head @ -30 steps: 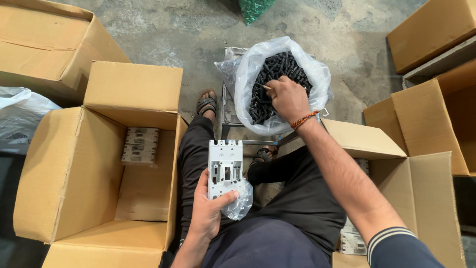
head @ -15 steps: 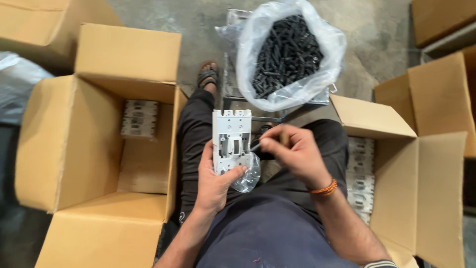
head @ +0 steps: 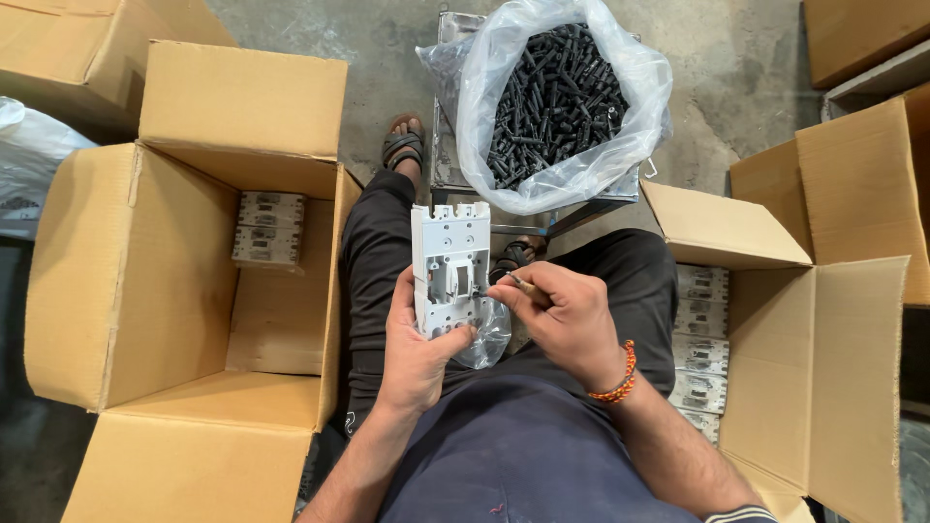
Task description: The person sits on the floor between two cardboard boxes and repeatedly picks up plastic-wrapped white electrical components. They use a small tool to manipulate the components, then place them into the box on the right. The process is repeated for several units.
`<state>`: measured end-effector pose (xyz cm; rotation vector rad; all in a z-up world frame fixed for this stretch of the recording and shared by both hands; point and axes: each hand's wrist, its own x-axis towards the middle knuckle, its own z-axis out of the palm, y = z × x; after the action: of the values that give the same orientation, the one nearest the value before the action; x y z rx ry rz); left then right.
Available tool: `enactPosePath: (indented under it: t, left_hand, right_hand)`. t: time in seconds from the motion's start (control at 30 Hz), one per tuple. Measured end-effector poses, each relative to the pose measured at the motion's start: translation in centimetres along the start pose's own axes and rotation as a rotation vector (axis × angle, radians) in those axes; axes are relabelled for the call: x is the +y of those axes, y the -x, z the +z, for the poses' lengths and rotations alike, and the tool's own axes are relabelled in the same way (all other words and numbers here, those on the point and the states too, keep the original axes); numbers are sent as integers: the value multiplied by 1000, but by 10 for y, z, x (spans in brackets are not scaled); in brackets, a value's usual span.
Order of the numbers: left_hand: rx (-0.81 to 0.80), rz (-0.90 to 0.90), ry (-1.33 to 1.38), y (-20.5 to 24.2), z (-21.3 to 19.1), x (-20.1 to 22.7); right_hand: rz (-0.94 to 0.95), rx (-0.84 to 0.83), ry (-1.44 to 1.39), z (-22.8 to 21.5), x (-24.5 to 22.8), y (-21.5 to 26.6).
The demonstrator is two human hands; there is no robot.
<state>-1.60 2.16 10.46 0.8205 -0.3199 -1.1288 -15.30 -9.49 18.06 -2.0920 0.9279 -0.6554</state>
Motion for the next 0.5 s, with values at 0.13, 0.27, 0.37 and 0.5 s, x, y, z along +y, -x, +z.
enactPosePath:
  t: [0.13, 0.27, 0.37, 0.5]
  left_hand:
    - [10, 22, -33, 1, 3, -3]
    - [38, 44, -72, 1, 3, -6]
    - [20, 73, -67, 0, 4, -7]
    - [35, 96, -85, 3, 5, -8]
  right_hand:
    - [-161, 53, 79, 6, -4, 4]
    - [-250, 38, 39, 13, -1, 8]
    - [-167, -58, -89, 10, 7, 5]
    - [69, -142, -165, 7, 12, 2]
